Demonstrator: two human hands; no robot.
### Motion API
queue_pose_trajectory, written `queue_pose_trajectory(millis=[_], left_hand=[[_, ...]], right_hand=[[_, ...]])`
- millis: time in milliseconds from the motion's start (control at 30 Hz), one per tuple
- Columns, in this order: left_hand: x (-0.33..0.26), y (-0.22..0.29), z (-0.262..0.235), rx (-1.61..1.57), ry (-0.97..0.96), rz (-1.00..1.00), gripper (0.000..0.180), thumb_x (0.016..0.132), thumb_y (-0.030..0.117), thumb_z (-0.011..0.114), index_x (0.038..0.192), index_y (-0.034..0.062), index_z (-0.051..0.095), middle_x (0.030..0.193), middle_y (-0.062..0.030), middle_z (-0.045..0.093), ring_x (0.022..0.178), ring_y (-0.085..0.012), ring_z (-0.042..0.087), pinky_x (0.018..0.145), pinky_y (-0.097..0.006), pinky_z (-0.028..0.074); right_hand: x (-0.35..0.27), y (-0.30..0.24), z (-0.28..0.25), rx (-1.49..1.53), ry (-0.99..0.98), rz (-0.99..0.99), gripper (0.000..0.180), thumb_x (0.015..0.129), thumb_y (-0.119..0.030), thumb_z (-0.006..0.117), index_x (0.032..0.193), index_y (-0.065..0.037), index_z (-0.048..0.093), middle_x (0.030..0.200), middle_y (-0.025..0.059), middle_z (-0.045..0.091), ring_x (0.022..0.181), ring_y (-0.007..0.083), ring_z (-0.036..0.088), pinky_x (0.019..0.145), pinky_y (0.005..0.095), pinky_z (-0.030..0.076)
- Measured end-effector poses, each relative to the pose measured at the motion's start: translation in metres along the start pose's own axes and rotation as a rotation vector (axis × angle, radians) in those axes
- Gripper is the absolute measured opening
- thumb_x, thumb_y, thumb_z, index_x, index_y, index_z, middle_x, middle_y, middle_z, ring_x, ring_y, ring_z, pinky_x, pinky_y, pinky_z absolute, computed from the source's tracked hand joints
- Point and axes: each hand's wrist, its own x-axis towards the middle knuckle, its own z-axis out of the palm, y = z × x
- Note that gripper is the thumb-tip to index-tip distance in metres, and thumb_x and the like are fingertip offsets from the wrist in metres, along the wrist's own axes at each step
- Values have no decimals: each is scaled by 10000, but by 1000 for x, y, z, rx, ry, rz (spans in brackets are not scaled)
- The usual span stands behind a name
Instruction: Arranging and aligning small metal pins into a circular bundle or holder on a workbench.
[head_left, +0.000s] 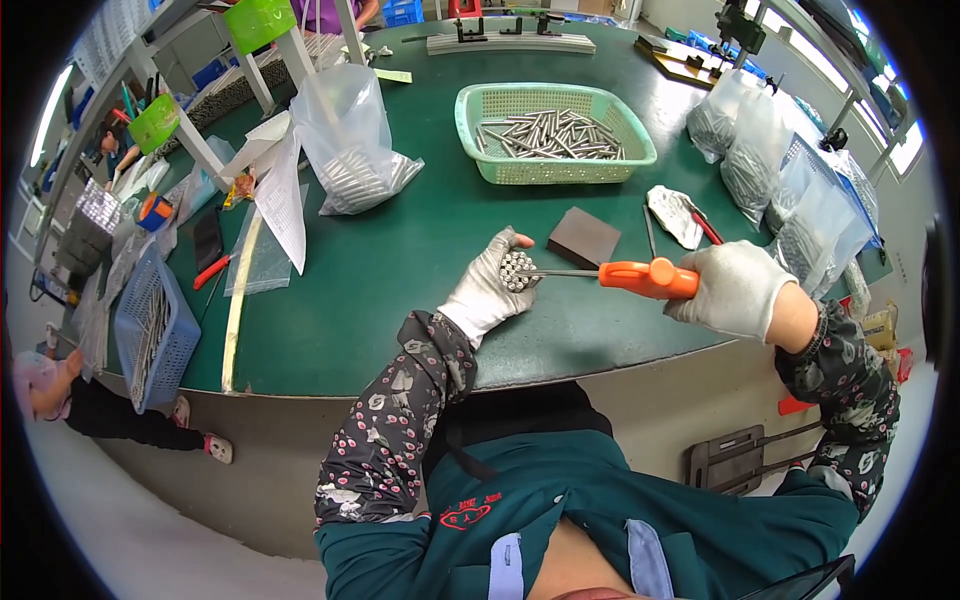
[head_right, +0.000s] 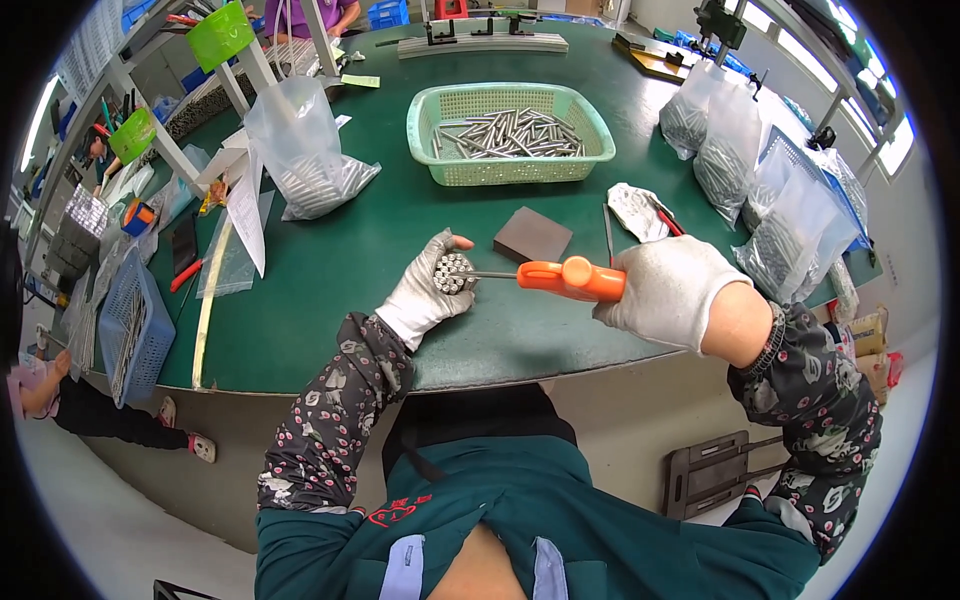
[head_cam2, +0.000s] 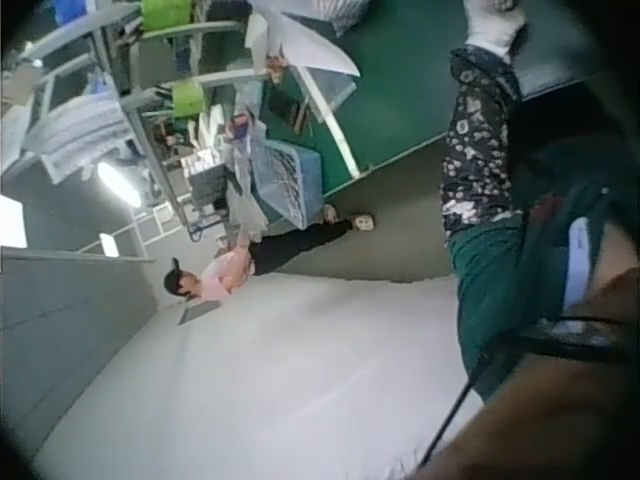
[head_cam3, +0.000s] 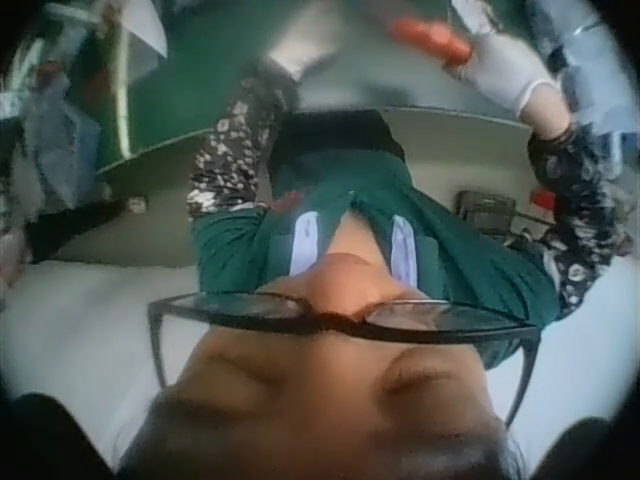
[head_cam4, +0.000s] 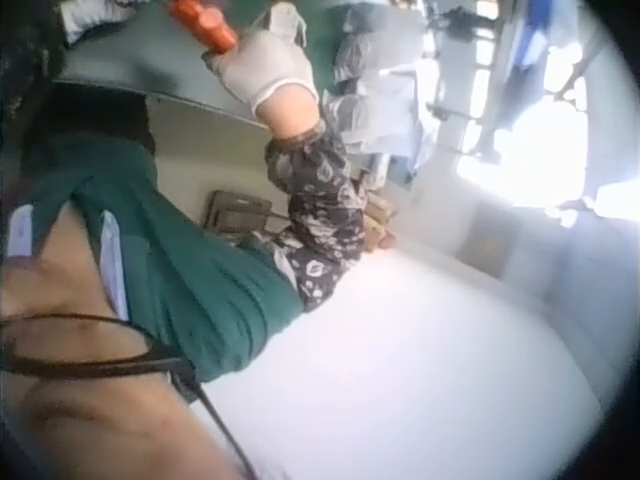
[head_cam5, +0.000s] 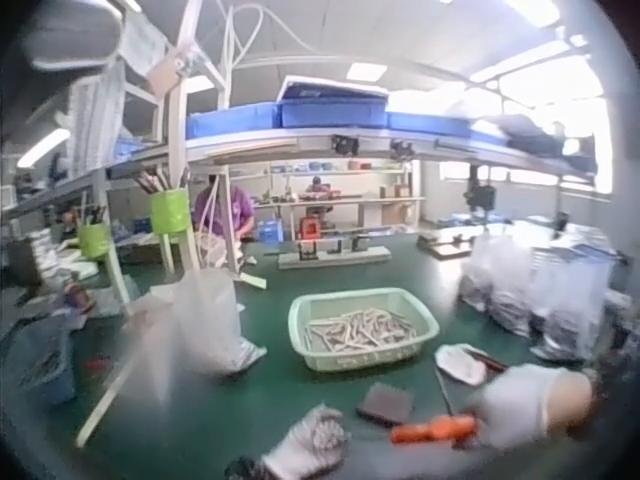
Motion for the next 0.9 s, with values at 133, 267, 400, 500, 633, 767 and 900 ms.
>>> queue_pose_trajectory(millis=[133, 267, 400, 500, 633, 767, 900], left_hand=[[-1, 3, 2, -44, 23, 21, 569, 608, -86, 647, 1115, 55, 432, 789, 15, 496, 730, -59, 497, 676, -190, 447], [-1, 5, 1, -29, -28, -15, 574, 605, -89, 650, 1116, 55, 432, 818, 12, 495, 734, -61, 502, 687, -197, 450], [-1, 2, 0, -17, -46, 61, 451, 679, -44, 628, 1076, 51, 437, 776, -6, 480, 681, -79, 494, 622, -195, 453], [-2, 5, 4, -123, -3, 82, 431, 699, -49, 616, 1077, 51, 435, 775, -11, 473, 696, -83, 493, 618, -195, 455], [-1, 3, 4, -320, -23, -28, 432, 712, -54, 606, 1089, 55, 426, 797, -17, 469, 718, -90, 494, 629, -206, 462], [-1, 2, 1, -100, -21, 19, 652, 637, -55, 645, 1213, 77, 370, 840, -15, 480, 758, -91, 508, 694, -222, 463], [-3, 6, 0, -55, 6, -3, 846, 578, -60, 668, 1320, 98, 295, 846, -12, 510, 770, -86, 522, 736, -217, 451]], right_hand=[[3, -2, 1, 8, -15, 3, 311, 696, -366, 602, 774, -66, 632, 667, 151, 604, 653, 312, 598, 644, 376, 479], [8, -2, -2, 56, -60, 13, 317, 695, -374, 600, 774, -69, 634, 662, 151, 604, 654, 312, 599, 645, 373, 479], [7, 1, 2, 31, -21, -3, 319, 692, -377, 600, 773, -72, 636, 657, 152, 603, 653, 311, 600, 648, 371, 479], [10, 0, 1, 56, -19, 2, 319, 693, -380, 600, 773, -73, 638, 656, 148, 604, 650, 311, 600, 653, 372, 480], [10, 1, 1, 70, -34, 22, 316, 698, -374, 593, 787, -75, 642, 673, 143, 609, 669, 310, 601, 660, 366, 477], [14, 2, 0, 40, -23, 64, 326, 698, -376, 593, 797, -70, 640, 686, 146, 609, 677, 308, 599, 662, 370, 473], [16, 2, 3, 70, -37, 47, 335, 695, -379, 596, 795, -62, 640, 683, 155, 607, 675, 309, 600, 665, 372, 472]])
